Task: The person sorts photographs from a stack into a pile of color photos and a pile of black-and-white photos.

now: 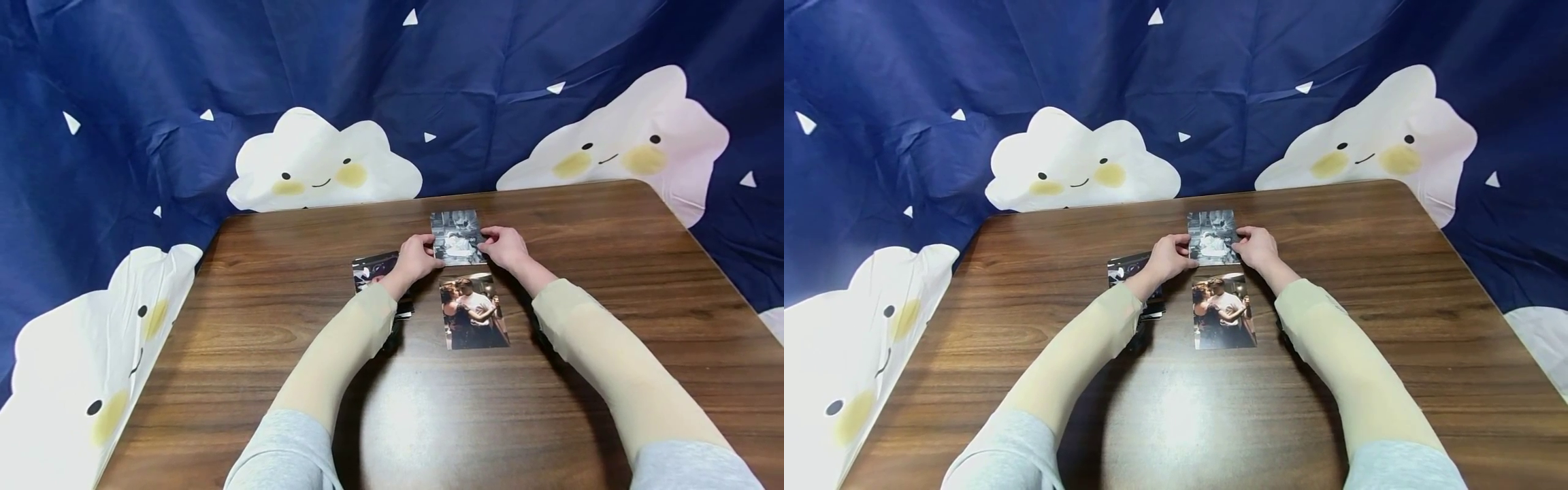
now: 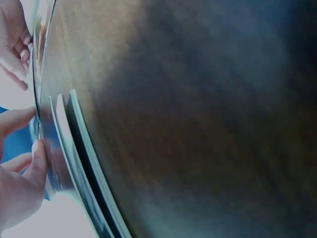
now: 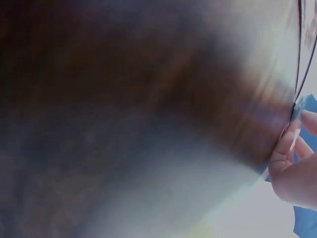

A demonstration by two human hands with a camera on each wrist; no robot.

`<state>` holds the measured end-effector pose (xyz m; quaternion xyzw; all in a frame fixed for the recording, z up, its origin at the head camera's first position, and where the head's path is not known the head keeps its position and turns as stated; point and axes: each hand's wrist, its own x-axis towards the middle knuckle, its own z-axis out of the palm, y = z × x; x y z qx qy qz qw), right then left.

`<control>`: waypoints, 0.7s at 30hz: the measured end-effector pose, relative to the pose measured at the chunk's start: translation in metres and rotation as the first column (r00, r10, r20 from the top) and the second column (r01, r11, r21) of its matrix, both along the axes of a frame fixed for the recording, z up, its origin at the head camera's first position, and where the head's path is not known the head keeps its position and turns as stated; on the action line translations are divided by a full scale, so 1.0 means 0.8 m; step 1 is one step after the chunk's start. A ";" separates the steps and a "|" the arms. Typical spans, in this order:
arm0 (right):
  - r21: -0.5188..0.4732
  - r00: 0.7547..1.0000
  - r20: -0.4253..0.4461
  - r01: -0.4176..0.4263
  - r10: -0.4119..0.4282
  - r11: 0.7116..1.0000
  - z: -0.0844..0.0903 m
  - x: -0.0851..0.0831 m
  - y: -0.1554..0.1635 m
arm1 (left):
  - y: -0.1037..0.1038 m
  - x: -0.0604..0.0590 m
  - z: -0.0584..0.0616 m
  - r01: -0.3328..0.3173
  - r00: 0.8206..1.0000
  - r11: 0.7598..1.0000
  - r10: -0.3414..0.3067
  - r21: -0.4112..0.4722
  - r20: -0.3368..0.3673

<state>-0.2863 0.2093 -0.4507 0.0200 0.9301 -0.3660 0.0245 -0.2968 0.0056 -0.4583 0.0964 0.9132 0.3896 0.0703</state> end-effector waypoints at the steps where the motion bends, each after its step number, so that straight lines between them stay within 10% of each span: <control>1: -0.003 1.000 -0.003 0.003 -0.003 1.000 0.000 0.000 0.000 | 0.000 0.000 0.000 -0.002 1.000 1.000 0.002 0.002 -0.001; 10: -0.133 0.995 -0.096 0.024 -0.037 0.991 0.007 0.010 0.007 | -0.018 0.003 0.011 -0.010 1.000 0.986 0.009 0.164 0.007; 21: -0.271 0.970 -0.195 -0.197 0.146 0.942 0.028 0.045 -0.030 | -0.112 0.056 0.037 0.021 1.000 0.907 -0.027 0.420 0.008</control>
